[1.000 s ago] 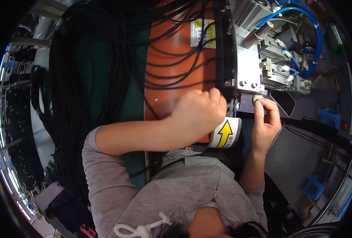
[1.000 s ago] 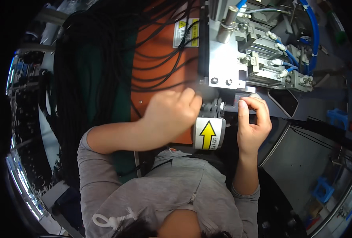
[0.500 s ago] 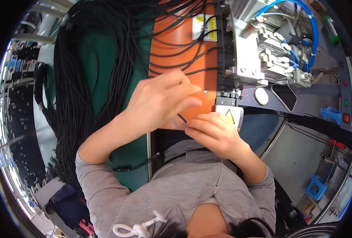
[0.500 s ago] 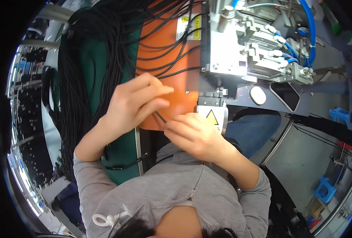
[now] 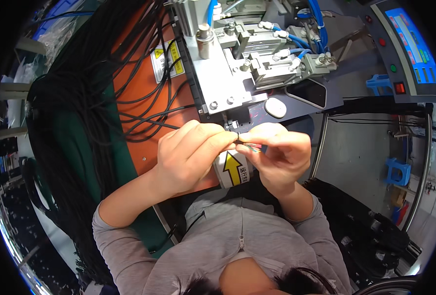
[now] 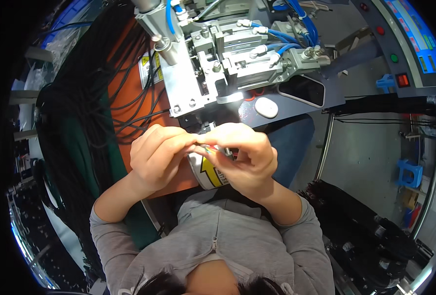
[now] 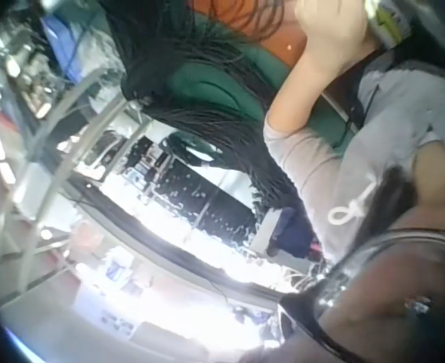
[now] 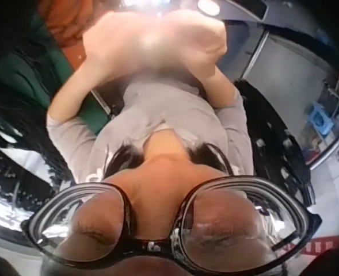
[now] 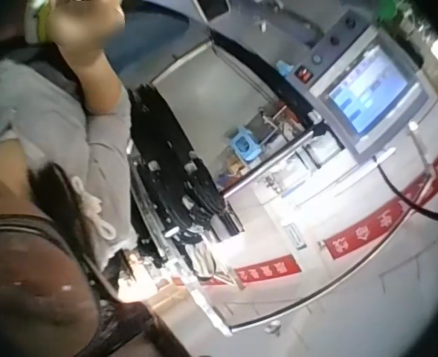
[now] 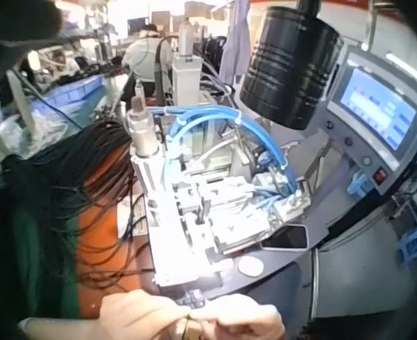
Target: The person assembles wire harnesses by hand in a factory setting. They repeatedly pick up bundles of black cables, separate the multicolored internal wires, and insert them into a metal fixture on a machine. The process involves precise manual manipulation of the wires to fit them into the device.
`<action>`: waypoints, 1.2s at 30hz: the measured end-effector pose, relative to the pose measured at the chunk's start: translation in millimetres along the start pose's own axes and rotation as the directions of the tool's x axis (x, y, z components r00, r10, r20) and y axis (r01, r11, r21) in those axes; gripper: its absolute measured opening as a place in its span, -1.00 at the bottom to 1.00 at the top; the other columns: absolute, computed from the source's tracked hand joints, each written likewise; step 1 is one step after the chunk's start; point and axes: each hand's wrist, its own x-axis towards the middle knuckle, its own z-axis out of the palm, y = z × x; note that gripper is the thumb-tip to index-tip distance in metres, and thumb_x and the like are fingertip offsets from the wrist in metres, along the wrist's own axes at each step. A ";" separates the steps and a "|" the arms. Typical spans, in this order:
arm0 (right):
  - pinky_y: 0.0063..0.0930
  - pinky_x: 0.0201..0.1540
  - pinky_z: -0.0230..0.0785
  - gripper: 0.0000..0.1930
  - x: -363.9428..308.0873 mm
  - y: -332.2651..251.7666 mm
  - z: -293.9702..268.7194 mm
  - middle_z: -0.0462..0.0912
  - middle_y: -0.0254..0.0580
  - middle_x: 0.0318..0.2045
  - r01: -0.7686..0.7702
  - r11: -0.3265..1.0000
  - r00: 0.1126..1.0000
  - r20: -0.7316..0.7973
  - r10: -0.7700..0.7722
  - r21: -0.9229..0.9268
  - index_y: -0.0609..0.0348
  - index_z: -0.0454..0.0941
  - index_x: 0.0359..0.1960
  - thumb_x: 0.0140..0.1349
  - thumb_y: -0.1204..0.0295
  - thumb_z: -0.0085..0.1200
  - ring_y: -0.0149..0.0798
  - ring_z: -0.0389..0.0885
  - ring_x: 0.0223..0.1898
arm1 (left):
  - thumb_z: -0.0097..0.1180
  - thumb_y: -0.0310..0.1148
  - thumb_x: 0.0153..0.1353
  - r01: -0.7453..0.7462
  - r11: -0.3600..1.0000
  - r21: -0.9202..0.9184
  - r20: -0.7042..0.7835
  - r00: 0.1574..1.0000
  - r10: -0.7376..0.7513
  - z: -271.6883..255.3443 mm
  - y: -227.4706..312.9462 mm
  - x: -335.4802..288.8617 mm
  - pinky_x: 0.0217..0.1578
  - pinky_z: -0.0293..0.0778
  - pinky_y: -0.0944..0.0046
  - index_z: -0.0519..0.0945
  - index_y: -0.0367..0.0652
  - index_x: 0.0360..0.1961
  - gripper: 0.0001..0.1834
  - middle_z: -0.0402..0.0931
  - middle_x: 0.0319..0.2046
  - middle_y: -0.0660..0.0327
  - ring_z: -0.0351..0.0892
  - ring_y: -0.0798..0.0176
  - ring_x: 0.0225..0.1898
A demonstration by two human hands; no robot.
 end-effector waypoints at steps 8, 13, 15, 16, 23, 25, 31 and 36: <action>-0.43 -0.26 0.45 -0.72 18.7 4.3 -6.5 0.63 -0.17 -0.40 0.277 0.869 0.958 0.182 -0.219 -0.411 0.25 0.60 -0.27 -0.07 0.54 0.35 -0.21 0.60 -0.38 | 0.27 -0.51 0.00 0.125 0.981 -0.152 -0.029 0.991 -0.130 3.8 10.5 -2.3 -0.62 0.36 0.32 0.56 -0.28 -0.38 -0.85 0.48 -0.53 0.18 0.48 0.22 -0.56; -0.51 -0.29 0.38 -0.82 18.0 7.1 -11.7 0.61 -0.20 -0.48 0.102 0.931 0.981 0.191 -0.036 -0.350 0.22 0.65 -0.41 -0.10 0.55 0.35 -0.28 0.56 -0.42 | 0.30 -0.48 -0.01 0.159 0.977 -0.141 -0.034 0.986 -0.165 7.0 10.2 -3.3 -0.63 0.36 0.31 0.56 -0.24 -0.41 -0.84 0.44 -0.56 0.20 0.47 0.23 -0.58; -0.52 -0.29 0.39 -0.86 19.6 6.2 -15.4 0.63 -0.20 -0.47 -0.196 0.961 0.964 0.144 0.225 -0.194 0.24 0.66 -0.44 -0.09 0.57 0.34 -0.30 0.57 -0.40 | 0.30 -0.49 -0.02 0.173 0.978 -0.118 -0.035 0.983 -0.179 8.8 10.8 -4.5 -0.63 0.36 0.31 0.56 -0.24 -0.42 -0.84 0.43 -0.57 0.21 0.46 0.23 -0.58; -0.53 -0.28 0.40 -0.87 20.6 5.6 -16.4 0.64 -0.20 -0.46 -0.339 0.934 0.926 0.136 0.352 -0.111 0.25 0.66 -0.46 -0.08 0.58 0.34 -0.31 0.58 -0.39 | 0.30 -0.49 -0.03 0.179 0.978 -0.104 -0.017 0.983 -0.182 8.9 11.1 -4.0 -0.63 0.36 0.31 0.56 -0.24 -0.42 -0.83 0.42 -0.57 0.21 0.45 0.23 -0.59; -0.45 -0.31 0.33 -0.82 20.8 -3.5 -16.5 0.59 -0.21 -0.50 0.103 0.764 0.983 0.185 0.022 -0.637 0.22 0.58 -0.52 -0.14 0.54 0.37 -0.26 0.55 -0.42 | 0.26 -0.48 -0.04 0.164 0.983 0.082 0.090 0.981 -0.171 12.6 11.7 -5.2 -0.67 0.28 0.33 0.55 -0.23 -0.40 -0.84 0.35 -0.54 0.24 0.39 0.30 -0.58; -0.35 -0.32 0.27 -0.81 23.2 -5.4 -18.7 0.52 -0.23 -0.54 0.144 0.696 0.967 0.251 0.054 -0.703 0.19 0.54 -0.51 -0.10 0.47 0.35 -0.21 0.48 -0.46 | 0.25 -0.49 -0.05 0.130 0.977 0.171 0.135 0.979 -0.154 13.1 13.3 -5.7 -0.66 0.29 0.34 0.54 -0.23 -0.40 -0.83 0.36 -0.53 0.25 0.40 0.31 -0.57; -0.47 -0.32 0.30 -0.83 30.3 -3.5 -43.4 0.54 -0.26 -0.49 -0.381 0.778 0.762 0.306 0.570 -0.500 0.26 0.51 -0.46 0.07 0.44 0.25 -0.36 0.48 -0.43 | 0.17 -0.44 -0.10 0.050 0.981 0.188 0.212 0.973 -0.090 17.2 9.7 -11.9 -0.66 0.25 0.40 0.58 -0.22 -0.33 -0.76 0.40 -0.49 0.30 0.40 0.38 -0.53; -0.68 -0.35 0.34 -0.88 18.9 11.4 -53.2 0.60 -0.31 -0.45 -0.762 0.647 0.622 0.265 0.737 -0.011 0.30 0.57 -0.36 0.13 0.50 0.23 -0.53 0.51 -0.42 | 0.20 -0.44 -0.15 -0.034 0.980 0.195 0.167 0.986 0.001 14.9 3.3 -12.7 -0.65 0.28 0.41 0.64 -0.21 -0.21 -0.64 0.47 -0.50 0.30 0.40 0.38 -0.59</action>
